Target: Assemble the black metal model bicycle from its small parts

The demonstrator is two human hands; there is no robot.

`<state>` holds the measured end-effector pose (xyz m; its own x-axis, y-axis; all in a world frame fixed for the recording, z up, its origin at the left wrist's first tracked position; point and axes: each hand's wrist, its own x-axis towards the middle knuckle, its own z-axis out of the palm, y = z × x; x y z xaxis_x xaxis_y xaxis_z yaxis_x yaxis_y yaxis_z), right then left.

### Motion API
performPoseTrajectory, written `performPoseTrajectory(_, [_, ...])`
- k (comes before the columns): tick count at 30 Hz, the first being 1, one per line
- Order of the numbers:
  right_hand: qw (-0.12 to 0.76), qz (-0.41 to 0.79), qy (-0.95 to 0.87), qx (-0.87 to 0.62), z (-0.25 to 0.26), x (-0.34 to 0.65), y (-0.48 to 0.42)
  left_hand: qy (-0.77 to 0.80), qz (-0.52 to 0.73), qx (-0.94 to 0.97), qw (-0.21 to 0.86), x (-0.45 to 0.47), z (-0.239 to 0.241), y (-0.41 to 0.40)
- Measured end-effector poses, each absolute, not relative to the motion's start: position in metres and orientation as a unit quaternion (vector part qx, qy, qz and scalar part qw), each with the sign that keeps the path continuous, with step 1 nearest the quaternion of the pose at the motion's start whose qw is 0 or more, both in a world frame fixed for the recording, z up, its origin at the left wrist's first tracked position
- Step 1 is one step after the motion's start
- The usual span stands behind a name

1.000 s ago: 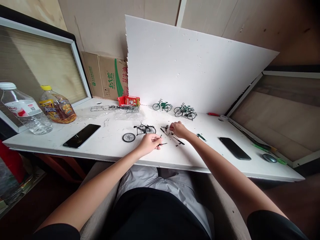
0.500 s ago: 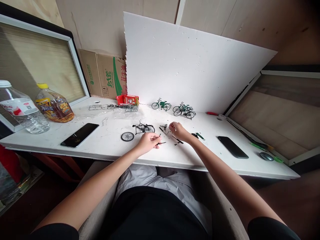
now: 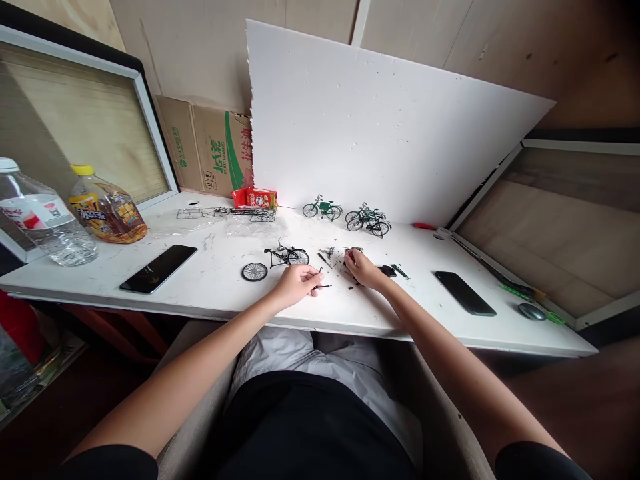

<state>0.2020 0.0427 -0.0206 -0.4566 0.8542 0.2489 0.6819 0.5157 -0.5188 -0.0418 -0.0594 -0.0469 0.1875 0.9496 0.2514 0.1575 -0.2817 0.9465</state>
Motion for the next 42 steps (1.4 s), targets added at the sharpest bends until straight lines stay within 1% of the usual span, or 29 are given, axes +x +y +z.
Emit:
performPoseTrajectory(2, [0.264,0.175,-0.828,-0.462,-0.021,0.202,0.041,0.428,0.472,0.648,0.417,-0.042,-0.048,-0.059])
performPoseTrajectory(5, [0.322,0.182,-0.810,-0.455,-0.022,0.201,0.038,0.431,0.471,0.646,0.419,-0.042,-0.049,-0.059])
performPoseTrajectory(9, [0.381,0.219,-0.787,-0.434,-0.025,0.201,0.036,0.433,0.470,0.642,0.423,-0.042,-0.049,-0.059])
performPoseTrajectory(17, [0.436,0.278,-0.759,-0.396,-0.029,0.205,0.035,0.437,0.466,0.641,0.425,-0.042,-0.045,-0.061])
performPoseTrajectory(25, [0.448,0.281,-0.745,-0.406,-0.018,0.209,0.026,0.428,0.474,0.632,0.439,-0.041,-0.043,-0.062])
performPoseTrajectory(30, [0.421,0.305,-0.768,-0.374,-0.011,0.194,-0.008,0.421,0.484,0.625,0.445,-0.041,-0.040,-0.064])
performPoseTrajectory(34, [0.418,0.336,-0.765,-0.356,-0.018,0.177,-0.026,0.420,0.489,0.639,0.421,-0.042,-0.038,-0.065])
performPoseTrajectory(37, [0.430,0.371,-0.743,-0.355,-0.026,0.172,-0.026,0.415,0.491,0.635,0.429,-0.042,-0.039,-0.064])
performPoseTrajectory(42, [0.424,0.374,-0.746,-0.352,-0.031,0.170,-0.023,0.416,0.490,0.626,0.442,-0.042,-0.040,-0.064])
